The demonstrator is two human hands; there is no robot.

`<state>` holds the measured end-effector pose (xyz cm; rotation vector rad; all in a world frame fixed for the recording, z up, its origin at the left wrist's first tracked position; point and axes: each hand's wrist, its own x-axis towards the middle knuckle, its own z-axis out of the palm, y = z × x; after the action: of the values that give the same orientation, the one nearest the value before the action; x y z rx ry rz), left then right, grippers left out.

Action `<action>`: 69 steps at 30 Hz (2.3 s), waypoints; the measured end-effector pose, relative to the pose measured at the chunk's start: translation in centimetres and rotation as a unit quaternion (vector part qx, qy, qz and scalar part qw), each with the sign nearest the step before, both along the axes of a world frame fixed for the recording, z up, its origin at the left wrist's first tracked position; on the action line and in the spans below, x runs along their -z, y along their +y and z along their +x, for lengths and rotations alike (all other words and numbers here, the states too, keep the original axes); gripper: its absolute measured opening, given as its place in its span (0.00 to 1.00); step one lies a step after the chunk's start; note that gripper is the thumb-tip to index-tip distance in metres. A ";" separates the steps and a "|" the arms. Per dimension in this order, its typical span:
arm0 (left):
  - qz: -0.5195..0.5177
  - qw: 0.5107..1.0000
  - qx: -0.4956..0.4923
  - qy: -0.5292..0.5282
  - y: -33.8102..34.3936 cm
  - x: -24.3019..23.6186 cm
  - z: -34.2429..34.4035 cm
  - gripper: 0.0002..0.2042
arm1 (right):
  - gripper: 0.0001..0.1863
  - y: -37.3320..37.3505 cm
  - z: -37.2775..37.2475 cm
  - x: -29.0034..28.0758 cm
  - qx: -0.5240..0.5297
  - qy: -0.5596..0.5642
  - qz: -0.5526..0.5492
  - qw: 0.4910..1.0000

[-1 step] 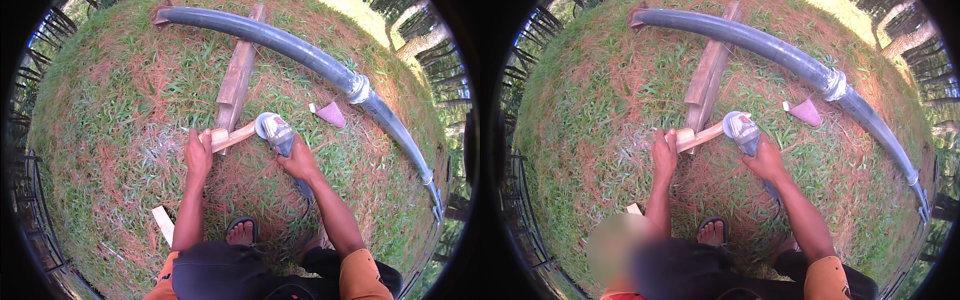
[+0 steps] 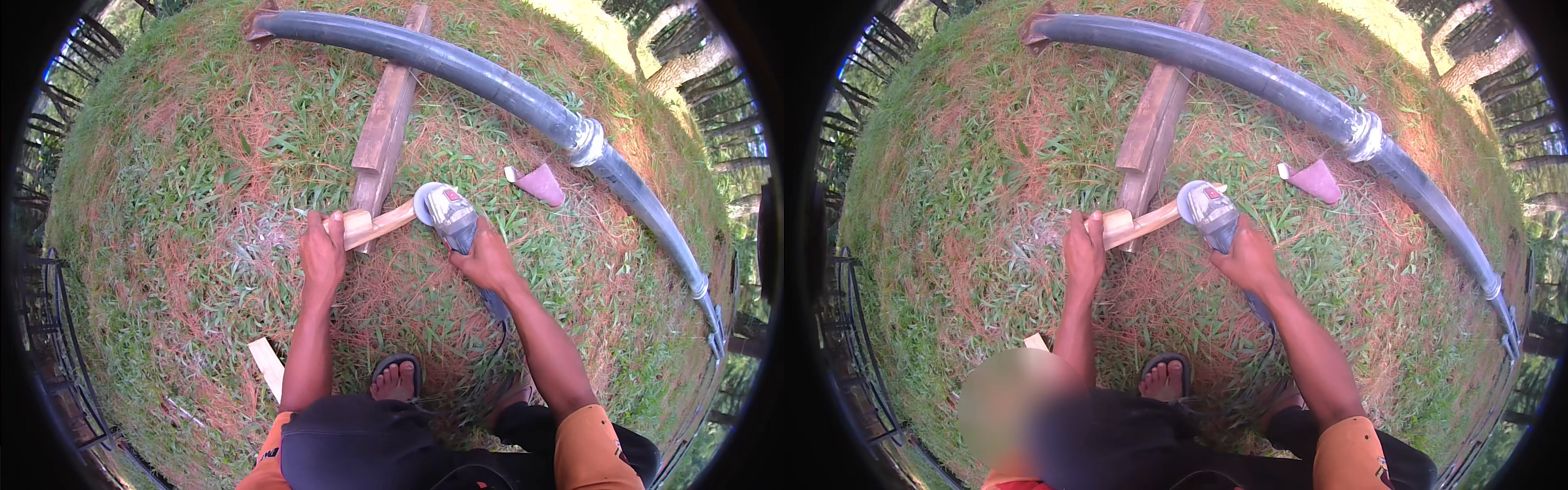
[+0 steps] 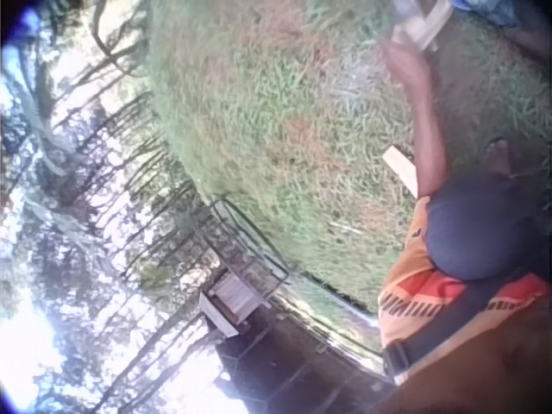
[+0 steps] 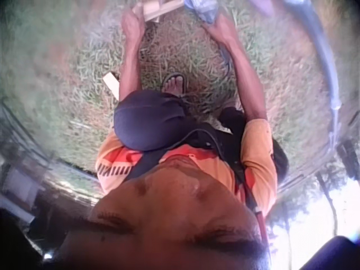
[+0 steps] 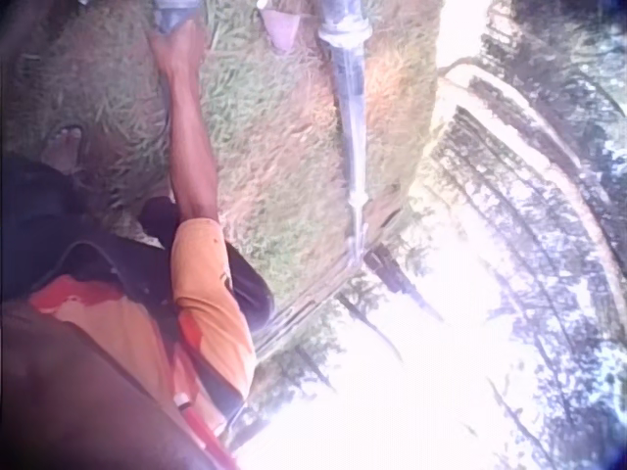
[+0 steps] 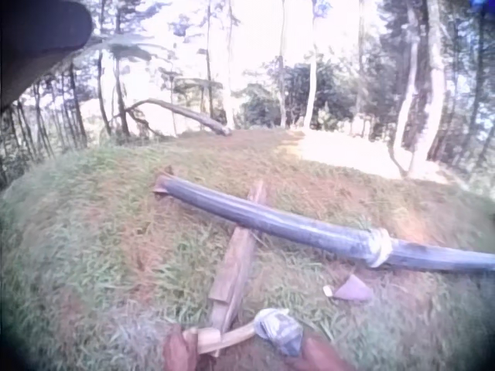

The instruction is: The person shapes a piece of wood using an angle grinder while holding the wood by hand.

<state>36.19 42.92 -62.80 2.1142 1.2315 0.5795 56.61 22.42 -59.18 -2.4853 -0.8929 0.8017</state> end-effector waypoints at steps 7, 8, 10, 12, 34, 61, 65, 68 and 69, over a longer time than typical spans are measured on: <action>-0.009 0.999 0.014 0.037 0.1 0.0 -0.2 0.20 | 0.41 0.6 -1.7 1.6 -0.033 0.055 0.002 0.998; -0.007 0.999 0.016 0.033 0.1 -0.1 -0.2 0.20 | 0.41 0.7 -1.7 1.7 -0.032 0.055 0.000 0.998; -0.022 0.998 0.013 0.050 0.1 -0.6 -0.3 0.20 | 0.41 0.8 -2.0 1.7 -0.035 0.066 0.027 0.997; -0.035 0.997 0.008 0.062 0.1 -0.7 -0.2 0.20 | 0.40 1.2 -0.9 1.1 -0.003 0.078 0.016 0.997; 0.042 0.997 0.046 0.045 -0.7 0.6 -1.2 0.19 | 0.38 2.2 -3.0 -1.1 -0.020 0.082 -0.023 0.996; 0.062 0.995 0.069 0.023 -1.4 1.6 -1.6 0.20 | 0.36 2.0 -2.5 -1.1 -0.023 0.092 -0.021 0.995; 0.074 0.994 0.076 -0.002 -1.5 2.0 -1.8 0.21 | 0.36 2.3 -2.7 -1.7 -0.046 0.095 -0.034 0.994; 0.072 0.995 0.072 0.004 -1.3 2.3 -2.0 0.20 | 0.35 2.6 -3.7 -2.0 -0.051 0.096 -0.044 0.993; 0.072 0.995 0.074 0.001 -1.3 2.3 -1.9 0.20 | 0.35 2.4 -3.4 -1.6 -0.049 0.093 -0.044 0.994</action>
<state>34.33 41.58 -65.14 2.3034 1.0510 0.6169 53.22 24.81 -57.54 -2.4063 -0.9371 1.1061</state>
